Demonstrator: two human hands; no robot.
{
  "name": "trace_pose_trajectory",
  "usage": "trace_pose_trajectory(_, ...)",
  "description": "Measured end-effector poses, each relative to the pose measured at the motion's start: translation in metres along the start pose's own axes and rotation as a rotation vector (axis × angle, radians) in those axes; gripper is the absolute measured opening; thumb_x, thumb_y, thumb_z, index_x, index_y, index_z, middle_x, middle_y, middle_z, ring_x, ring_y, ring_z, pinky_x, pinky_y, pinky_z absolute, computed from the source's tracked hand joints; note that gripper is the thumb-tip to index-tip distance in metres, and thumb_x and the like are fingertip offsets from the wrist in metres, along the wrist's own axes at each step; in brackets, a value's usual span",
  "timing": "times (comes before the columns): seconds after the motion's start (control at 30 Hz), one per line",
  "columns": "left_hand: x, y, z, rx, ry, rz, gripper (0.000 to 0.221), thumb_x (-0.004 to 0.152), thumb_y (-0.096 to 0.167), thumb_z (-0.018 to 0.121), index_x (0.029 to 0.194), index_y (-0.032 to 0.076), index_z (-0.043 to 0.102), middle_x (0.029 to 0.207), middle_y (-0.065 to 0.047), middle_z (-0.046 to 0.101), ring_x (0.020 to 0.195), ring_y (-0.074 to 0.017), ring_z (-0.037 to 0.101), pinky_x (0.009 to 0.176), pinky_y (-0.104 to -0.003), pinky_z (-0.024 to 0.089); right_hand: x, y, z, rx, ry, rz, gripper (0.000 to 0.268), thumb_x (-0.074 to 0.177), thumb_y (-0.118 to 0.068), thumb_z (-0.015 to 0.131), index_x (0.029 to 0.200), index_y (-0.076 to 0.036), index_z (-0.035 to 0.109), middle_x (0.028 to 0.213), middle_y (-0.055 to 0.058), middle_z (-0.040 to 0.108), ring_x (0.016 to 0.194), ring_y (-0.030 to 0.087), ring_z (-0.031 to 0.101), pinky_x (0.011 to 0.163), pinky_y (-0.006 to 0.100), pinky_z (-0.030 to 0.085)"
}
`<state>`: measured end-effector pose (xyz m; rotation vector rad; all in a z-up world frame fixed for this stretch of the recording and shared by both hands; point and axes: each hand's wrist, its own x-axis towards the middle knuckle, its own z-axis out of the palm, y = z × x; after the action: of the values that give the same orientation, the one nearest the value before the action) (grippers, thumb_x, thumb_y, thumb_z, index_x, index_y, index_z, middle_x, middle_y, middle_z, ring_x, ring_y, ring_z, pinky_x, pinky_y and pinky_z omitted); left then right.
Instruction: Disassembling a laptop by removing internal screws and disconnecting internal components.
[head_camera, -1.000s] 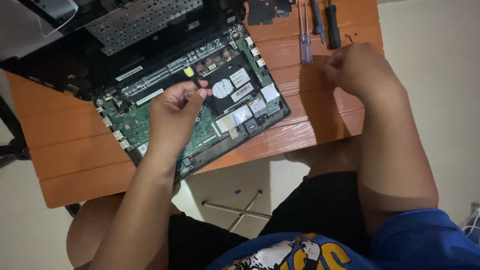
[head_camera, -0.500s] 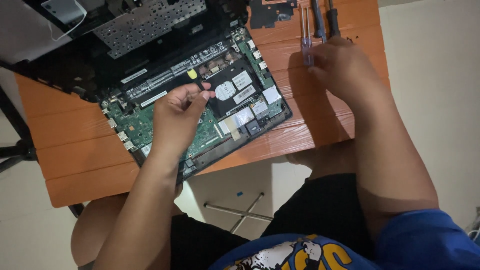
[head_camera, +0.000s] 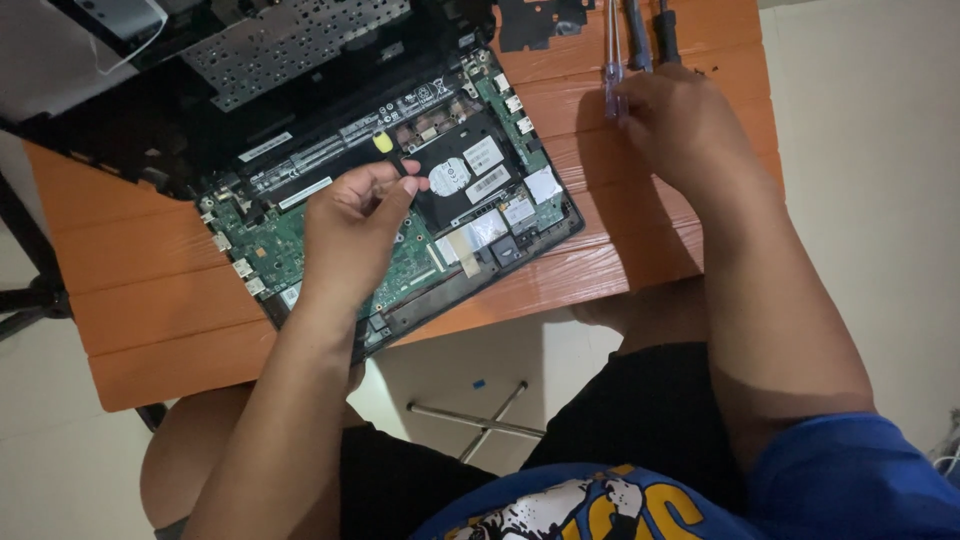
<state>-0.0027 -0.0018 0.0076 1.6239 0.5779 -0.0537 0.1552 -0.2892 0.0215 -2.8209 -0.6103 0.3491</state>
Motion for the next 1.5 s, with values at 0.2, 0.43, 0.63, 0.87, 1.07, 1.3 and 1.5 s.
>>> trace_pose_trajectory(0.2, 0.002, -0.003, 0.0, -0.023, 0.004, -0.001, 0.014, 0.095, 0.016, 0.066, 0.104, 0.01, 0.075, 0.113, -0.003, 0.08, 0.101, -0.0091, 0.077, 0.087, -0.025, 0.06, -0.011, -0.008, -0.003, 0.105, 0.113, -0.099, 0.034, 0.101, -0.002, 0.069, 0.135, 0.0, 0.069, 0.124, 0.022, 0.063, 0.096, 0.037, 0.066, 0.069, 0.047, 0.054)
trace_pose_trajectory(0.43, 0.013, -0.036, 0.002, -0.034, 0.103, 0.358, 0.022, 0.097, 0.022, 0.071, 0.111, 0.005, 0.07, 0.101, -0.005, 0.081, 0.096, -0.0127, 0.076, 0.081, -0.032, 0.061, -0.029, -0.045, 0.011, 0.259, 0.203, -0.487, 0.015, 0.112, 0.003, 0.068, 0.126, 0.004, 0.072, 0.103, 0.017, 0.064, 0.079, 0.024, 0.06, 0.071, 0.035, 0.048)
trace_pose_trajectory(0.63, -0.001, -0.018, 0.0, -0.093, 0.018, 0.469, 0.02, 0.098, 0.025, 0.071, 0.115, 0.014, 0.074, 0.106, -0.002, 0.081, 0.095, -0.0111, 0.077, 0.086, -0.024, 0.062, -0.042, -0.067, 0.038, 0.688, 0.012, -0.309, 0.02, 0.116, -0.013, 0.06, 0.128, 0.002, 0.067, 0.109, 0.011, 0.069, 0.095, 0.017, 0.068, 0.08, 0.029, 0.057)
trace_pose_trajectory(0.87, -0.017, -0.018, 0.022, -0.134, -0.299, 0.62, 0.014, 0.092, 0.012, 0.077, 0.106, 0.009, 0.075, 0.099, -0.009, 0.076, 0.092, -0.0215, 0.075, 0.083, -0.034, 0.06, -0.056, -0.064, 0.059, 1.075, -0.116, -0.355, 0.025, 0.105, -0.021, 0.063, 0.124, -0.004, 0.063, 0.105, 0.007, 0.066, 0.085, 0.011, 0.065, 0.066, 0.021, 0.057)
trace_pose_trajectory(1.07, -0.017, -0.014, 0.013, 0.004, -0.248, 0.796, 0.014, 0.096, 0.015, 0.072, 0.106, 0.006, 0.074, 0.1, -0.012, 0.076, 0.093, -0.0288, 0.076, 0.086, -0.041, 0.061, -0.056, -0.069, 0.039, 1.012, 0.114, -0.429, 0.003, 0.104, -0.001, 0.061, 0.105, 0.0, 0.064, 0.095, 0.01, 0.06, 0.084, 0.016, 0.058, 0.076, 0.027, 0.051)
trace_pose_trajectory(1.3, -0.008, -0.026, 0.002, 0.521, -0.073, 0.692, 0.039, 0.093, 0.027, 0.077, 0.128, 0.008, 0.07, 0.122, -0.005, 0.064, 0.116, -0.0277, 0.054, 0.102, -0.045, 0.047, -0.071, -0.076, -0.015, 1.692, 0.374, 0.342, 0.024, 0.1, -0.036, 0.056, 0.081, -0.02, 0.058, 0.088, -0.002, 0.06, 0.088, 0.016, 0.062, 0.081, 0.028, 0.048)
trace_pose_trajectory(1.5, 0.003, -0.042, 0.002, 0.79, -0.047, 0.576, 0.058, 0.091, 0.033, 0.077, 0.139, 0.006, 0.062, 0.144, -0.01, 0.053, 0.132, -0.0331, 0.044, 0.108, -0.054, 0.039, -0.069, -0.063, 0.03, 1.14, 0.052, 0.159, 0.029, 0.105, -0.033, 0.049, 0.125, -0.016, 0.061, 0.141, 0.005, 0.063, 0.135, 0.023, 0.062, 0.121, 0.042, 0.048)
